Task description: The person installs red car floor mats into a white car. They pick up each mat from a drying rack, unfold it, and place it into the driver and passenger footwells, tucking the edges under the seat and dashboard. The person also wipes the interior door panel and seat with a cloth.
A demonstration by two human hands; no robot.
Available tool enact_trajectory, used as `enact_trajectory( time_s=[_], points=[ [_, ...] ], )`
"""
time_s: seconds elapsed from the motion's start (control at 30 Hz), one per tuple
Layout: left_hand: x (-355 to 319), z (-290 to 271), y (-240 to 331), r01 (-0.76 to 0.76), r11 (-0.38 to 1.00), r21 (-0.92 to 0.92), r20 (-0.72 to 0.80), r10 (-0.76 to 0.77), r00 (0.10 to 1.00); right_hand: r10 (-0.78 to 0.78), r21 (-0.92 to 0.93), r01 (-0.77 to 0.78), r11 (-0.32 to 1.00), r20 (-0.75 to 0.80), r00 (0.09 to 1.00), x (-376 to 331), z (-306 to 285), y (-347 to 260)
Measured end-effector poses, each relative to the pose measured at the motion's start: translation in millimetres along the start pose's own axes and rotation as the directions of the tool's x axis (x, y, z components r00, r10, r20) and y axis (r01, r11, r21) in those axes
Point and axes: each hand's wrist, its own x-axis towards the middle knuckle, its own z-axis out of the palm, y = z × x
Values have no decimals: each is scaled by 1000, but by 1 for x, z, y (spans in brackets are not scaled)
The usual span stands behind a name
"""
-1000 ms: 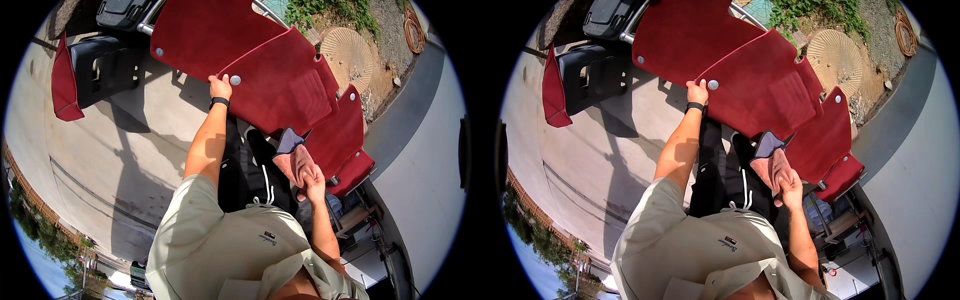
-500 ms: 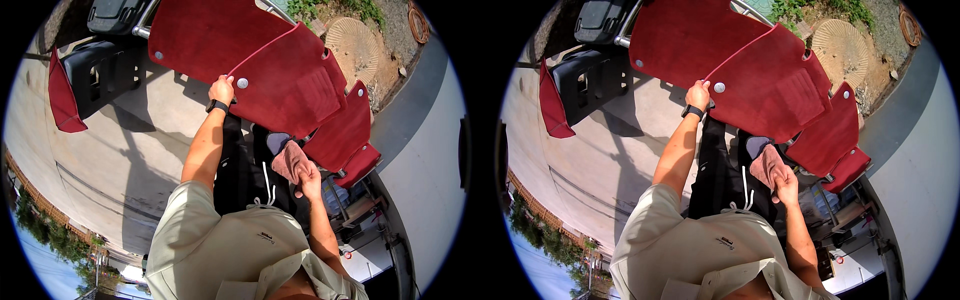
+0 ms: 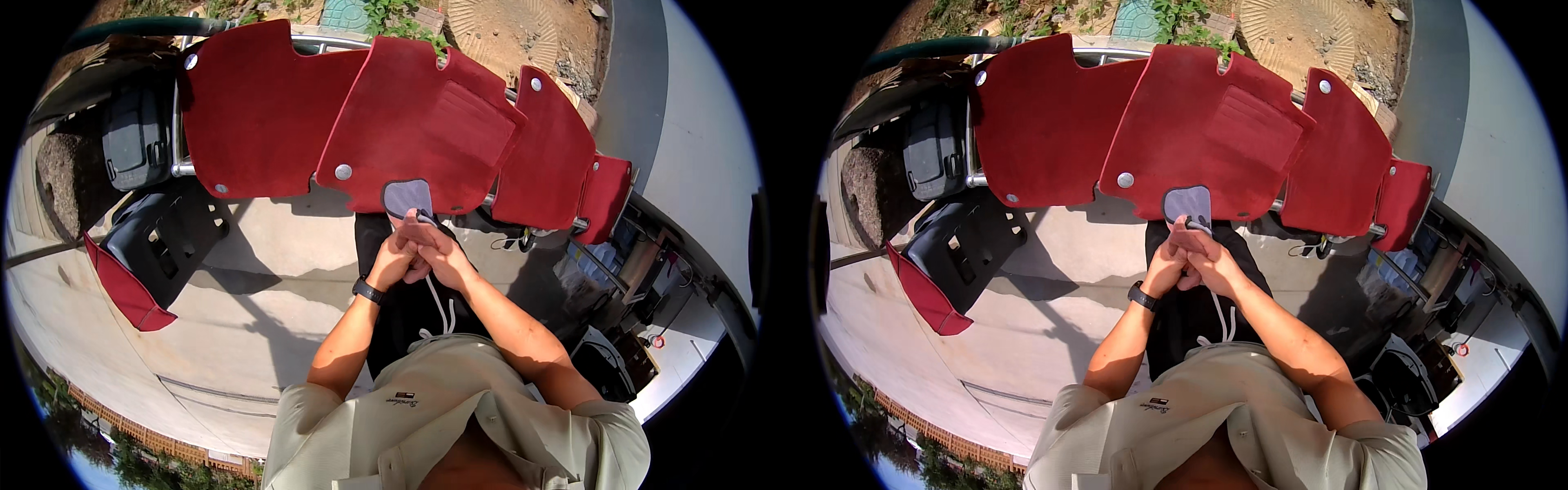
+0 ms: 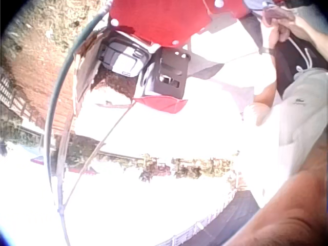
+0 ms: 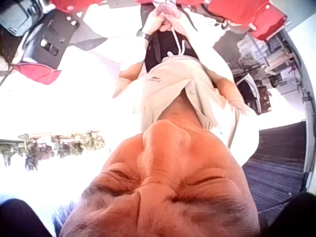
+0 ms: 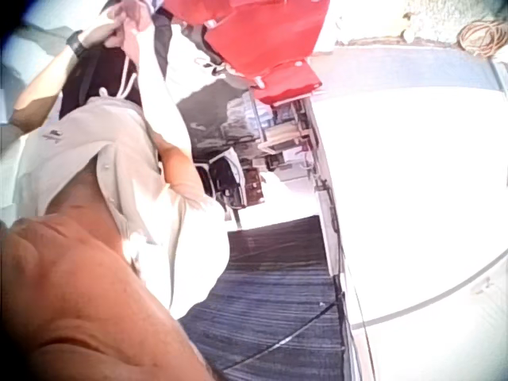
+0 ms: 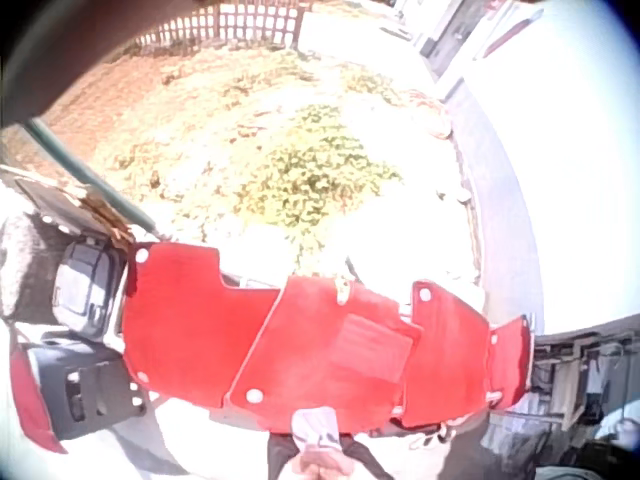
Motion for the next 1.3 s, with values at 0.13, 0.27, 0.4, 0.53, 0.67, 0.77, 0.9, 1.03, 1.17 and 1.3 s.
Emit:
enact_trajectory(
  time_s=[0.13, 0.27, 0.4, 0.53, 0.67, 0.77, 0.9, 1.03, 1.17, 1.3],
  points=[
    [-8, 0, -32, 22, 867, 498, -306, 153, 940, 15, 193, -3, 981, -61, 998, 19, -34, 48],
    [-33, -21, -27, 242, 644, 726, -507, 262, 821, 120, 68, -100, 993, -650, 750, 72, -127, 156],
    [-65, -22, 6, 243, 325, 914, -344, 304, 888, 290, 197, -213, 957, -664, 690, 82, -218, 231],
    [-77, -10, 17, 97, 320, 943, -224, 391, 893, 176, 319, 36, 947, -610, 773, 97, -212, 237],
    [-43, 23, 31, -91, 111, 990, 46, 355, 934, -38, 149, 179, 973, -656, 754, 62, -193, 200],
    [-4, 72, 61, -54, 98, 994, 38, 162, 986, -328, -186, 276, 943, -659, 676, 10, -159, 117],
    [62, 181, 122, -412, -375, 830, 506, 198, 839, -704, -658, 365, 659, -368, 607, -86, -143, -4],
    [79, 283, 200, -876, -362, 318, 822, -354, 446, -813, -860, 351, 371, -118, 571, -206, -141, -65],
    [45, 344, 230, -909, -416, -14, 859, -471, 203, -887, -986, 93, 136, -80, 454, -290, -123, -90],
    [9, 378, 212, -907, -421, -28, 957, -273, 97, -964, -962, -251, 108, -163, 212, -351, -108, -87]
  ],
)
